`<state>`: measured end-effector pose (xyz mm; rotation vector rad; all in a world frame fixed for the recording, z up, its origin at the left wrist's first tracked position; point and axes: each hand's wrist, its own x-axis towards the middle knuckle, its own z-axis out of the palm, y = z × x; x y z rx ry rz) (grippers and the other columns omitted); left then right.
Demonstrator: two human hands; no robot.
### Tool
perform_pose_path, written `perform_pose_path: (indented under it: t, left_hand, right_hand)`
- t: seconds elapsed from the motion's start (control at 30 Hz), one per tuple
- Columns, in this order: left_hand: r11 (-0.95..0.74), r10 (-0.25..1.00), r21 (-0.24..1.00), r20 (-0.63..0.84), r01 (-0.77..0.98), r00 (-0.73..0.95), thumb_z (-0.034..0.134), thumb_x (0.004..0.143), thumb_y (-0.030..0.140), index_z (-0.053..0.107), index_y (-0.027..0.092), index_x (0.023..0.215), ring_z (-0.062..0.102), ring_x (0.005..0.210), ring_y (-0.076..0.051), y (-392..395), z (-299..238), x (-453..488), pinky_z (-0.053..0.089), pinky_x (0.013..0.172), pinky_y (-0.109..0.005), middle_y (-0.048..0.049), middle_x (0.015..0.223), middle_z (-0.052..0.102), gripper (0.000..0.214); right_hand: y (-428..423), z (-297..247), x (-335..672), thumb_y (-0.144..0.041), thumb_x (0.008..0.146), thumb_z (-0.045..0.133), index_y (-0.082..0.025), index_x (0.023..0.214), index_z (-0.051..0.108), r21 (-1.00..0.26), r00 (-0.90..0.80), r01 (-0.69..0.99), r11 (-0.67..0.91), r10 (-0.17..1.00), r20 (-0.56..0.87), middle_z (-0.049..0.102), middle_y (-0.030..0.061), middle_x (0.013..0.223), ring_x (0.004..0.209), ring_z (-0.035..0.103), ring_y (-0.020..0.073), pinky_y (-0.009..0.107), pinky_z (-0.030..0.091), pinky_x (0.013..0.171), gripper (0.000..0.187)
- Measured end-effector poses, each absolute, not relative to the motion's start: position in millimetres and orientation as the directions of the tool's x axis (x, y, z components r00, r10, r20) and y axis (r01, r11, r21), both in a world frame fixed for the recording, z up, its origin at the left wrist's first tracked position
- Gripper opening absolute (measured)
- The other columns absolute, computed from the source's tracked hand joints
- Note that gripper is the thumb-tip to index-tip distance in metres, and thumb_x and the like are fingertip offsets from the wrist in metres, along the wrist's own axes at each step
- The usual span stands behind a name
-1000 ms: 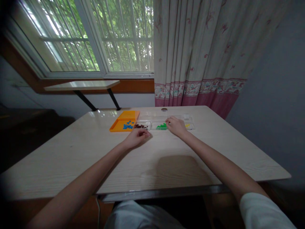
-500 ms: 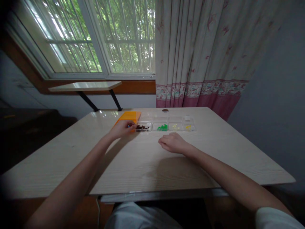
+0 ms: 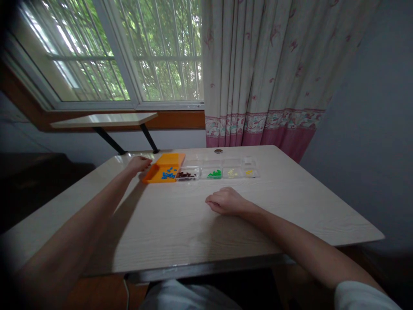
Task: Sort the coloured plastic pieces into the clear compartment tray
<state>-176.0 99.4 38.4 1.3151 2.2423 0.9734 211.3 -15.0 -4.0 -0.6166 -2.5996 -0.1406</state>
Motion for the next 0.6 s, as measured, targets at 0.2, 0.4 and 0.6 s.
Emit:
perform_pose_path:
  t: [0.2, 0.4, 0.6]
  left_hand:
    - [0.372, 0.850, 0.786, -0.075, 0.494, -0.522, 0.064, 0.057, 0.017, 0.057, 0.009, 0.061, 0.052, 0.043, -0.016, 116, 26, -168, 0.039, 0.040, -0.022, 0.0002, 0.041, 0.049, 0.012]
    - [0.387, 0.827, 0.837, -0.129, 0.387, -0.548, 0.063, 0.057, 0.013, 0.056, 0.010, 0.060, 0.049, 0.039, -0.014, 112, 21, -174, 0.037, 0.037, -0.022, 0.0030, 0.038, 0.044, 0.008]
    - [0.349, 0.840, 0.896, -0.170, 0.274, -0.516, 0.063, 0.056, 0.008, 0.059, 0.010, 0.074, 0.056, 0.047, -0.014, 96, 22, -195, 0.046, 0.046, -0.022, 0.0016, 0.048, 0.054, 0.019]
  right_hand:
    - [-15, -3, 211, -0.028, 0.087, 0.038, -0.023, 0.088, 0.064, -0.044, -0.787, 0.477, 0.878, 0.449, 0.424, 0.069, -0.0001, 0.075, 0.064, 0.059, 0.0107, 0.021, 0.039, 0.066, 0.027]
    - [-16, 1, 211, -0.026, 0.086, 0.039, -0.022, 0.085, 0.065, -0.043, -0.784, 0.484, 0.874, 0.455, 0.422, 0.068, -0.0007, 0.073, 0.062, 0.059, 0.0104, 0.021, 0.038, 0.064, 0.025]
    - [-14, 4, 207, -0.024, 0.085, 0.042, -0.022, 0.087, 0.065, -0.100, -0.787, 0.474, 0.875, 0.472, 0.398, 0.069, -0.0005, 0.076, 0.065, 0.060, 0.0100, 0.020, 0.039, 0.064, 0.023]
